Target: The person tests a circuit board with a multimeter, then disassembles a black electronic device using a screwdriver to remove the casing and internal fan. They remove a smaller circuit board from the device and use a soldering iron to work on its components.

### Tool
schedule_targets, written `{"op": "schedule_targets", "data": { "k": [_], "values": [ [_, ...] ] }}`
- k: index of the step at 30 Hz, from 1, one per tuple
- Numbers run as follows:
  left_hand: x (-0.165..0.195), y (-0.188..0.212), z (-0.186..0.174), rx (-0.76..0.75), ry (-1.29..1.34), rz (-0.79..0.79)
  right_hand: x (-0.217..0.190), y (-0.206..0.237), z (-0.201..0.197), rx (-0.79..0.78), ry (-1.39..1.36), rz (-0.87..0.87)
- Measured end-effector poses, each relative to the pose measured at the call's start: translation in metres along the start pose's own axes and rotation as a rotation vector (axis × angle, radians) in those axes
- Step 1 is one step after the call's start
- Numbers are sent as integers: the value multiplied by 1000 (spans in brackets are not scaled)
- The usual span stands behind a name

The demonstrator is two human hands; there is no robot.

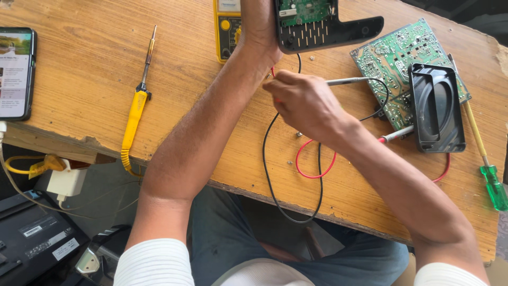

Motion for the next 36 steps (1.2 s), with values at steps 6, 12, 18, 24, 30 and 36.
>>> {"op": "schedule_targets", "data": {
  "k": [6,12,18,24,30,36],
  "values": [
    [-4,7,9,-46,-70,-56,20,-21,34,-154,264,96],
    [-15,27,42,-289,-22,-153,38,-18,34,-191,73,271],
    [-18,34,49,-316,24,-248,36,-21,27,-240,-197,519],
    [-7,38,50,-306,-6,-363,38,-11,26,-75,-242,397],
    [2,44,56,-296,-47,-371,33,-4,37,-12,-31,165],
    [10,46,56,-342,-36,-299,13,23,15,10,194,32]
  ]
}}
Point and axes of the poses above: each hand's wrist, its own y-axis away from the middle knuckle, its own z-axis out of the palm, x = y × z, the point moved 5 cm from there along -y, towards the middle knuckle, and after that the axes turned 1 degree about -x, right-handed, at the moved point
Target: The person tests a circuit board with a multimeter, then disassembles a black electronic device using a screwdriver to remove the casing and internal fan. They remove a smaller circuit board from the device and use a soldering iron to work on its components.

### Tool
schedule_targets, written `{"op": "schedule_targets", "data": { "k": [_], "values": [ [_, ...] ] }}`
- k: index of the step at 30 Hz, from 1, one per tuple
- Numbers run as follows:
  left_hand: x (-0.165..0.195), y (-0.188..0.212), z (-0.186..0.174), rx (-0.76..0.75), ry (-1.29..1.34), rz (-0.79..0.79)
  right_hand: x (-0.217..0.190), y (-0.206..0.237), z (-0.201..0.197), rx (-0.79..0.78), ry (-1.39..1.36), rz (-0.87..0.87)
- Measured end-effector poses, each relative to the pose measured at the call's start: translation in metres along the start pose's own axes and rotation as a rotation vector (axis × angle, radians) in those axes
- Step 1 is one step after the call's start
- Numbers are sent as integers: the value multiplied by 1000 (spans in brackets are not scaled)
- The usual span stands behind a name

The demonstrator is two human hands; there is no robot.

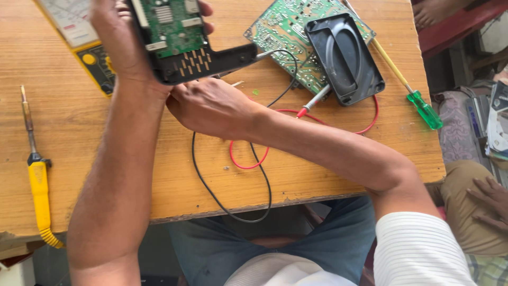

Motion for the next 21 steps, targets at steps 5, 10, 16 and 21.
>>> {"op": "schedule_targets", "data": {
  "k": [5,10,16,21],
  "values": [
    [5,0,-2,-6,5,18,25,72,-50,-166,182,155],
    [-15,-1,15,24,22,-62,106,146,-133,-9,84,538],
    [-52,1,56,-46,31,-258,144,189,-132,-111,-28,777],
    [-78,3,71,-103,-15,-320,154,199,-123,-136,-22,793]
  ]
}}
Point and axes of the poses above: each hand's wrist, its own y-axis away from the middle knuckle, its own z-axis out of the palm, x = y × z, the point moved 5 cm from there along -y, towards the middle knuckle, and after that the axes turned 1 degree about -x, right-handed, at the moved point
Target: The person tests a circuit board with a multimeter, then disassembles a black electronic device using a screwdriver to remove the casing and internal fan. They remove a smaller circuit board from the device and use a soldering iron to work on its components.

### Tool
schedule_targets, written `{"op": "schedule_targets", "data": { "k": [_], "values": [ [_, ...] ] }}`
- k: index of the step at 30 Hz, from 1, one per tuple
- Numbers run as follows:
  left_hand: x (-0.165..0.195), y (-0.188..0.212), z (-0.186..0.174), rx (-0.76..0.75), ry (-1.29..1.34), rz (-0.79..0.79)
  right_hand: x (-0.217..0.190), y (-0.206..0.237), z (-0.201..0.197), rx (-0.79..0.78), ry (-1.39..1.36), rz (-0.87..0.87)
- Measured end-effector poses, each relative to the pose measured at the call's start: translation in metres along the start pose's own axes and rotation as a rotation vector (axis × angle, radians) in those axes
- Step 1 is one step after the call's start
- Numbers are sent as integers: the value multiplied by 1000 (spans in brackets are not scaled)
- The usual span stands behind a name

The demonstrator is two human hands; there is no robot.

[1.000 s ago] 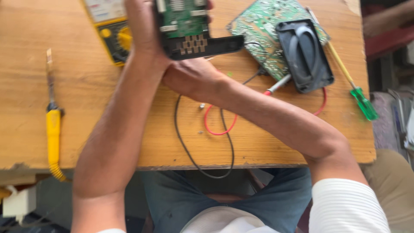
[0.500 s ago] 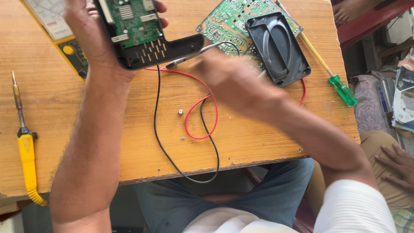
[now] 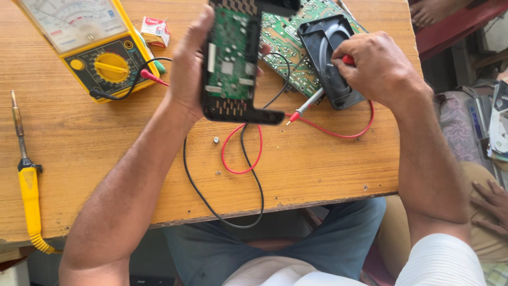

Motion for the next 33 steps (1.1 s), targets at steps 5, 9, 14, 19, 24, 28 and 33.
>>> {"op": "schedule_targets", "data": {
  "k": [5,9,14,19,24,28,33],
  "values": [
    [-14,-1,-2,-29,29,-52,3,0,-1,17,-65,-18],
    [-19,-3,-3,-67,-10,-58,10,1,1,31,-121,112],
    [-23,-5,-6,-41,-72,-70,5,3,-17,238,-103,15],
    [-21,-5,-5,-56,-53,-64,-22,13,-45,416,-237,-162],
    [-18,-3,-7,-66,0,-68,-63,39,-57,582,-339,-298],
    [-17,-4,-11,-45,7,-58,-88,41,-49,539,-636,-405],
    [-16,-6,-13,-30,56,-43,-136,37,-13,480,-464,-632]
  ]
}}
Point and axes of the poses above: each hand's wrist, its own y-axis away from the middle knuckle, its own z-axis out of the palm, x = y × z, the point moved 5 cm from there along -y, towards the middle knuckle, and after that the axes turned 1 degree about -x, right-handed, at the moved point
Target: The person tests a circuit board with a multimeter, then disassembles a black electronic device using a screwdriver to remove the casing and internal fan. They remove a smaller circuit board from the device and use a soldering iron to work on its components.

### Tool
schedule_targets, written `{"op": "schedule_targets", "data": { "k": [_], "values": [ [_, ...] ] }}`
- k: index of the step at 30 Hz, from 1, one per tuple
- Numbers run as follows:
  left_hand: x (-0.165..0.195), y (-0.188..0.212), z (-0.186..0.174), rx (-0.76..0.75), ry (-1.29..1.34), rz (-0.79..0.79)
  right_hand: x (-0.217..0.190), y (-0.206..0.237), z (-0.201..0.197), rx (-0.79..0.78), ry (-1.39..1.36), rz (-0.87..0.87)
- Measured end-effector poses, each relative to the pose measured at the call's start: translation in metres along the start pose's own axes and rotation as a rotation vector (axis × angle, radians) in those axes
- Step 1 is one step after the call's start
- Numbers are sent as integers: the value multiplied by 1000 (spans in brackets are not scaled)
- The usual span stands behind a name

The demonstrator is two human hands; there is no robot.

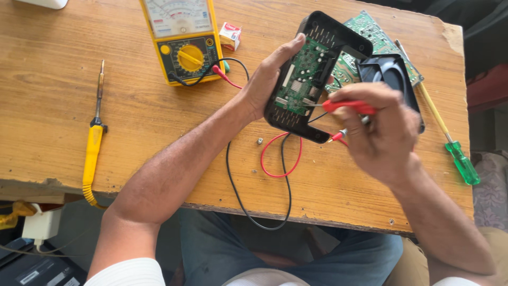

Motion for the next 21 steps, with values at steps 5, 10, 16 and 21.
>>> {"op": "schedule_targets", "data": {
  "k": [5,10,16,21],
  "values": [
    [-3,-2,-4,71,-6,21,-4,0,19,-48,16,6],
    [-6,0,-4,107,39,3,-5,-2,28,-71,4,-6],
    [2,-1,-4,82,-74,63,-1,4,10,-58,116,33],
    [20,2,-13,95,-180,140,15,21,-19,-34,182,255]
  ]
}}
Point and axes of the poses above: each hand's wrist, its own y-axis away from the middle knuckle, its own z-axis out of the palm, x = y × z, the point moved 5 cm from there along -y, towards the middle knuckle, and after that the axes turned 1 degree about -x, right-handed, at the moved point
